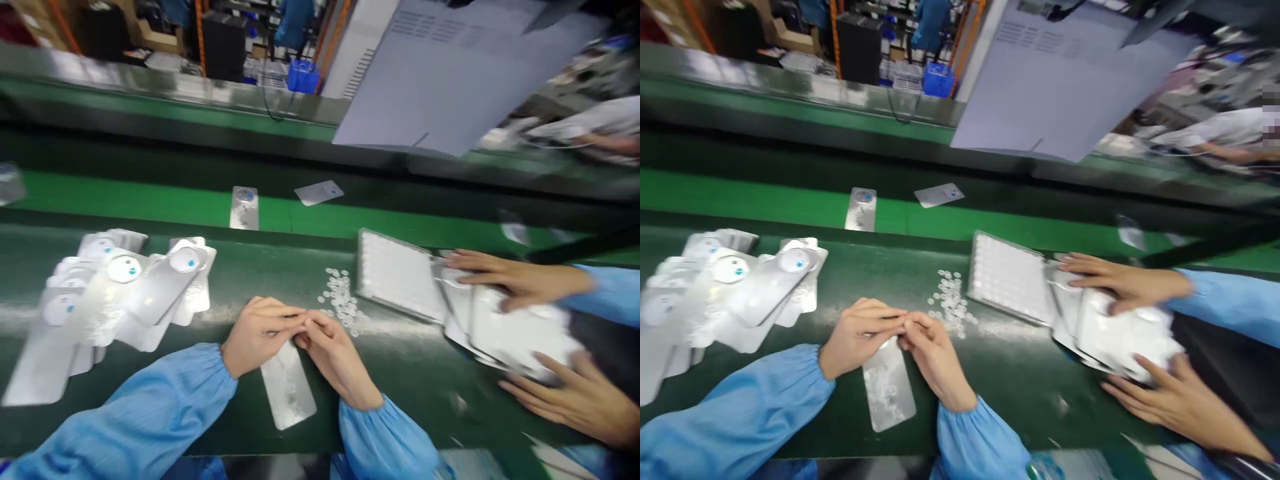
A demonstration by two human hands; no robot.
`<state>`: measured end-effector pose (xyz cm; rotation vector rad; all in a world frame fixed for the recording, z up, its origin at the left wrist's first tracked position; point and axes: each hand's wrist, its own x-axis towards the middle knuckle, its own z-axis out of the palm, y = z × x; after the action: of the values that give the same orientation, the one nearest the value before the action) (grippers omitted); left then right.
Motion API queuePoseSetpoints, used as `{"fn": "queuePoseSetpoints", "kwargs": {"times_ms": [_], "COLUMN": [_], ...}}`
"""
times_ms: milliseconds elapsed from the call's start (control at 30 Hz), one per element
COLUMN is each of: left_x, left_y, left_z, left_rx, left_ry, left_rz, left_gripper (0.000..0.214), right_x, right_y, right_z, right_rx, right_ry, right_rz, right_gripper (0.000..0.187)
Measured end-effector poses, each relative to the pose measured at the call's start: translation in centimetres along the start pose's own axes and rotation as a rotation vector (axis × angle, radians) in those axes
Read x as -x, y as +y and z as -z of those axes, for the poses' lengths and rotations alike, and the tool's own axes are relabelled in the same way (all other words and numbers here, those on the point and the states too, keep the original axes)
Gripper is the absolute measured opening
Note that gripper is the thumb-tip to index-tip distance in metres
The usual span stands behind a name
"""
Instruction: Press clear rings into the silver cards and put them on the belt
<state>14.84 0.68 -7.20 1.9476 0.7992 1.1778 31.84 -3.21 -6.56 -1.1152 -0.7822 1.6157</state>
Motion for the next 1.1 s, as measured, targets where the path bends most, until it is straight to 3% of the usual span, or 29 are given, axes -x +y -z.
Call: {"fn": "queuePoseSetpoints", "kwargs": {"times_ms": [133, 267, 433, 633, 767, 933, 1033, 1100], "left_x": [-0.1, -0.5, -0.8, -0.8, -1.7, -0.5, 3.8, 8.2], "left_y": [-0.3, -1.6, -1.8, -2.0, -1.6, 2.1, 6.0, 8.6], "left_z": [-0.4, 0.0, 0.7, 1.0, 2.6, 5.0, 6.5, 7.7], "left_rx": [0.046, -0.155, -0.3, -0.326, -0.298, -0.247, -0.082, -0.012], "left_ry": [0.029, -0.145, -0.333, -0.28, -0.199, -0.019, 0.137, 0.202], "left_rz": [0.073, 0.05, -0.087, -0.034, -0.004, 0.119, 0.179, 0.204], "left_gripper": [0.014, 0.014, 0.016, 0.022, 0.025, 0.033, 0.049, 0.04], "right_x": [0.4, 0.2, -0.1, 0.0, 0.3, 0.3, 0.3, 0.4], "right_y": [0.9, 0.8, 0.0, 0.2, 0.6, 0.4, 0.3, 0.5], "right_z": [0.2, 0.9, 1.8, 3.0, 2.8, 2.2, 2.1, 1.9], "right_rx": [0.088, 0.149, 0.125, 0.159, 0.22, 0.267, 0.381, 0.46], "right_ry": [0.092, -0.004, -0.097, 0.087, 0.11, 0.051, 0.025, 0.01], "right_rz": [0.066, -0.031, -0.215, -0.144, -0.066, 0.053, 0.146, 0.198], "right_gripper": [0.032, 0.036, 0.039, 0.044, 0.047, 0.044, 0.046, 0.048]}}
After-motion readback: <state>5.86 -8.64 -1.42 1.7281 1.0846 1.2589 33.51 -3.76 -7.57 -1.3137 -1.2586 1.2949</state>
